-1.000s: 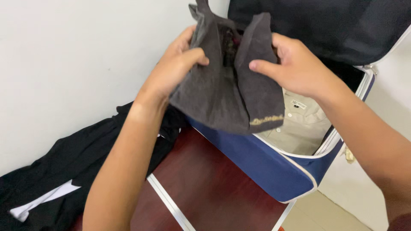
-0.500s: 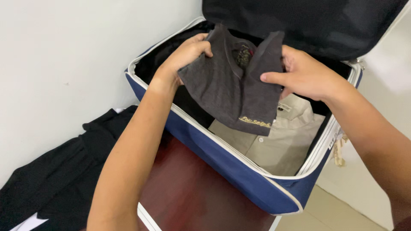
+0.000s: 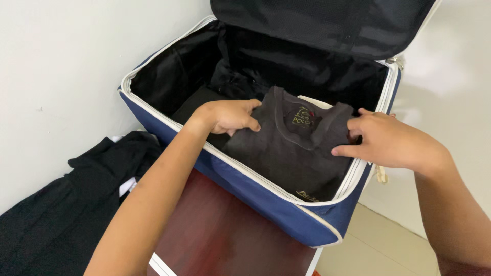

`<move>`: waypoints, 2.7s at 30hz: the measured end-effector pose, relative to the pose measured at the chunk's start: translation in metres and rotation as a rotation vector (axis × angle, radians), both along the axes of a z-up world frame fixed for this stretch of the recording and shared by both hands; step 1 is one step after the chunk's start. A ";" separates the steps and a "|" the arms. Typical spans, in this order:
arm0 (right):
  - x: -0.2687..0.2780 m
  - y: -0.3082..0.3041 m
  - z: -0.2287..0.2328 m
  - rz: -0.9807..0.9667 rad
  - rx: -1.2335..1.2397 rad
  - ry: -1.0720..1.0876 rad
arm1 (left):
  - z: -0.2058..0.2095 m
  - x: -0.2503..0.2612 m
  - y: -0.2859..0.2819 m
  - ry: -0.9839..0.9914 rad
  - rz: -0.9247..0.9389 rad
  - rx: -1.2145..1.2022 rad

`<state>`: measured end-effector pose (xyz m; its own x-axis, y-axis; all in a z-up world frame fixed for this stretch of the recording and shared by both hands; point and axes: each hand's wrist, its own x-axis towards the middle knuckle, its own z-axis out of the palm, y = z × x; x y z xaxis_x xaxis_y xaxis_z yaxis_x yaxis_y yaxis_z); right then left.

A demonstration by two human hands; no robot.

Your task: The person folds a gray t-shirt on a table, smoothing it out and folding it into a compact rectangle before placing it into a blue suitcase. They then pick up a black t-shirt from a pile and begin to unfold and smooth it on the table.

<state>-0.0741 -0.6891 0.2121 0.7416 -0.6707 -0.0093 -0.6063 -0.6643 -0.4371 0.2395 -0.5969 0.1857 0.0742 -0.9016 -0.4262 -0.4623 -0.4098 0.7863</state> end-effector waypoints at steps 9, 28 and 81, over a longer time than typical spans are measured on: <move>0.047 -0.039 0.006 0.039 -0.133 0.267 | -0.004 -0.014 0.006 -0.666 0.031 -0.210; 0.075 -0.093 -0.023 0.255 0.112 0.722 | -0.019 -0.146 0.015 -0.169 -0.812 -0.111; 0.080 0.126 0.036 0.650 -0.252 0.149 | -0.003 -0.126 0.211 -0.627 -0.198 -1.019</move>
